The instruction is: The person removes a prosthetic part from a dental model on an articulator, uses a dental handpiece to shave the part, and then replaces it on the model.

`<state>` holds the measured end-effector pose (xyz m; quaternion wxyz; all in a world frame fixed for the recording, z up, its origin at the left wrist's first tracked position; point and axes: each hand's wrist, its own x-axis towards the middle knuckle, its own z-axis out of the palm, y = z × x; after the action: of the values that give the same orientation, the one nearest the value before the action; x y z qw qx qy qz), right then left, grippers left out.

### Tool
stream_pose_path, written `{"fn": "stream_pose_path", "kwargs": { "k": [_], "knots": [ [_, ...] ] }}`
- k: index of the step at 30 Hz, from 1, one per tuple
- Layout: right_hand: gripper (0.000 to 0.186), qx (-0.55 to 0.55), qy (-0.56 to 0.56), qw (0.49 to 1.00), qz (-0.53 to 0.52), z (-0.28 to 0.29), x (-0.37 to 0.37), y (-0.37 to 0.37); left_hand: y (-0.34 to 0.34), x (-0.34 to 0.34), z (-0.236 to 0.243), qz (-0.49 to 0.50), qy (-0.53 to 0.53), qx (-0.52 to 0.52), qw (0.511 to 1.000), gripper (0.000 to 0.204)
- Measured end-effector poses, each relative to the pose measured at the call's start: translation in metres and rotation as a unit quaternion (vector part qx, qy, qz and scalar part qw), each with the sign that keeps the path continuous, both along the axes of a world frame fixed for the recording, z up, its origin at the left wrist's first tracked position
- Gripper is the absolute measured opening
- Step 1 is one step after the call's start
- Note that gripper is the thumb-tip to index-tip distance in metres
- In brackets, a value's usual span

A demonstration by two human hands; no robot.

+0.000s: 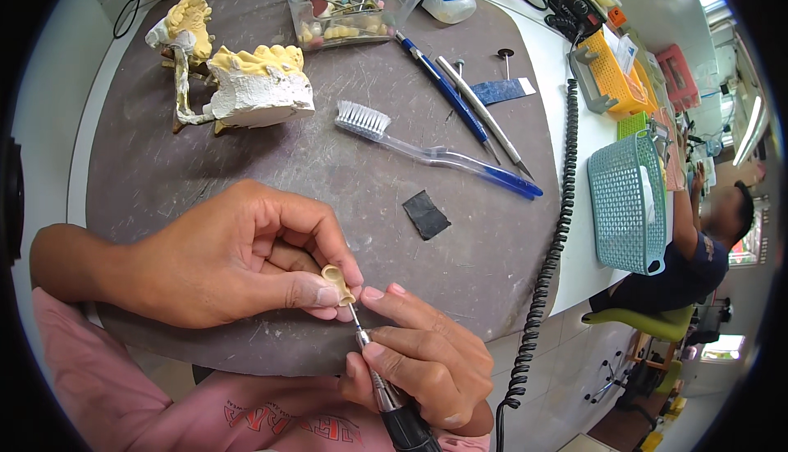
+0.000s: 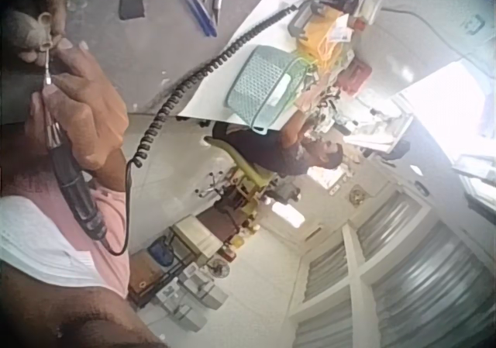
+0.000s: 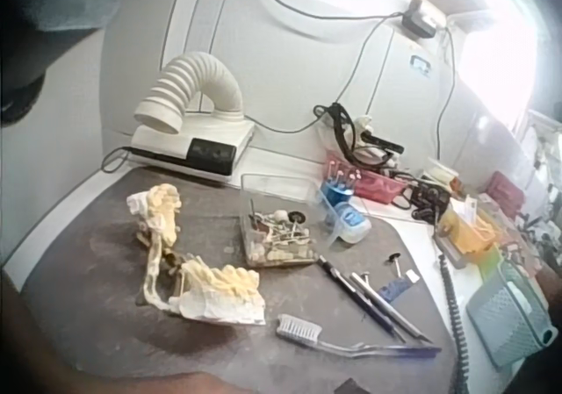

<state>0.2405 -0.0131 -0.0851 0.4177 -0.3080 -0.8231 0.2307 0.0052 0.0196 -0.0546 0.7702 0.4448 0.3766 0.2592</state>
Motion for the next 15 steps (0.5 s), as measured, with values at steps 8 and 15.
{"fn": "stream_pose_path", "kwargs": {
  "k": [8, 15],
  "knots": [
    [0.026, -0.018, -0.012, 1.0, -0.004, 0.0063, -0.0037, -0.003, -0.0004, 0.0004, 0.0004, 0.012, -0.005, -0.018, 1.0, 0.015],
    [0.028, -0.01, -0.002, 1.0, -0.011, 0.0028, -0.0026, -0.0027, -0.001, 0.0008, 0.0008, 0.021, -0.013, -0.033, 0.999, 0.016]
  ]
}}
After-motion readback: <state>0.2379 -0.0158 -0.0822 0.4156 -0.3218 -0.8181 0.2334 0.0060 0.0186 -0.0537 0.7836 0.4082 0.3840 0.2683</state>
